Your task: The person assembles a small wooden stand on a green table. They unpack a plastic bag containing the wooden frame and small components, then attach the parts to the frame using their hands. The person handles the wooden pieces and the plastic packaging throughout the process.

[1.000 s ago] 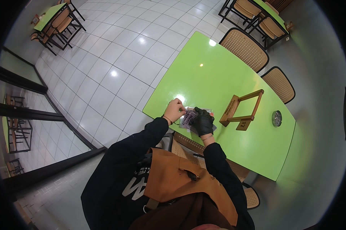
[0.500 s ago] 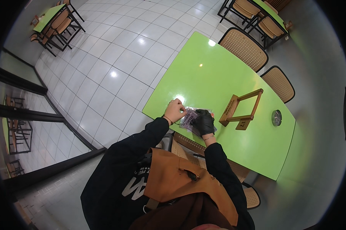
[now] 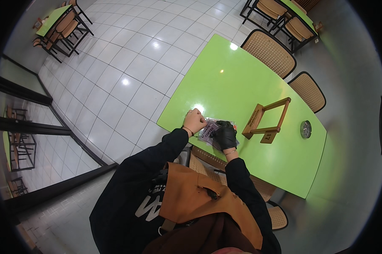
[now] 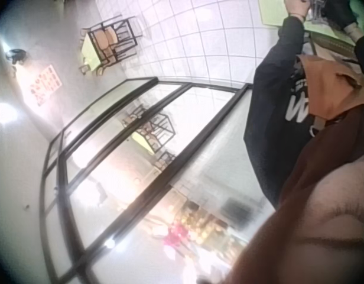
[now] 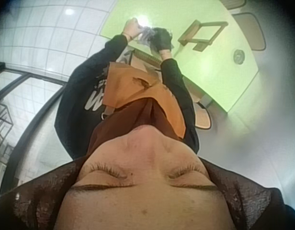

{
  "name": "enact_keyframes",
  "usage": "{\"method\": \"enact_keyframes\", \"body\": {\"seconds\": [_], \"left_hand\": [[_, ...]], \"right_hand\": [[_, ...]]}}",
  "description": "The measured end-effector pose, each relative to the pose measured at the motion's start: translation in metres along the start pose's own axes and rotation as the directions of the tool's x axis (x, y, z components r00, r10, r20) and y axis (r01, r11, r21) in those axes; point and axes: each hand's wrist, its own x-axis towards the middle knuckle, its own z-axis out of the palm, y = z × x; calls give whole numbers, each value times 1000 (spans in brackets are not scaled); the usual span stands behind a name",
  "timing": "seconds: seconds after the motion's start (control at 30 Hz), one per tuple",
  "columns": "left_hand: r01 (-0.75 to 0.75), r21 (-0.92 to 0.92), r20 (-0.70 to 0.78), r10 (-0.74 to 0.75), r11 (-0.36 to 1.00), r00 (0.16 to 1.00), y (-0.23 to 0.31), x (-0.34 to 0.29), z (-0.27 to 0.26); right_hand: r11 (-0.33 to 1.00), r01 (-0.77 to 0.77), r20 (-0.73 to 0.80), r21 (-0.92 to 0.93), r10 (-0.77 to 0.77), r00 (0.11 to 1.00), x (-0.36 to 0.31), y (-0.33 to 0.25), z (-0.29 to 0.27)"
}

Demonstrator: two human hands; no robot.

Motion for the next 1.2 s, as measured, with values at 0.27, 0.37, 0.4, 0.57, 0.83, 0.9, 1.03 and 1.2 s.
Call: {"method": "enact_keyframes", "body": {"seconds": [0.27,0.37,0.4,0.57,0.83,0.9,1.03,1.2], "left_hand": [[-112,-27,-42,110,993,993,8,-7,-13],[-138,-142,-85,127,980,988,10,-8,-19],[-131,-194,-89,116,972,989,7,-8,-20],[-77,-314,-78,55,946,995,-8,-12,-23],[-54,-398,-97,16,916,995,-4,-15,-28],[-101,-357,-116,63,929,991,-3,-15,-30],[-160,-312,-143,120,937,982,-3,-14,-30],[-146,-335,-152,99,931,983,-6,-14,-30]], "right_hand": [[998,48,22,-42,-47,999,4,-11,-18],[996,84,33,9,-85,996,12,-16,-28],[995,94,34,42,-96,995,15,-16,-29],[999,37,51,29,-38,998,27,-14,-19],[997,-82,103,-15,83,991,35,-23,-23],[996,-85,117,2,84,990,36,-22,-21],[993,-111,128,-28,113,985,38,-20,-18],[985,-130,196,-115,151,969,40,-30,-26]]}}
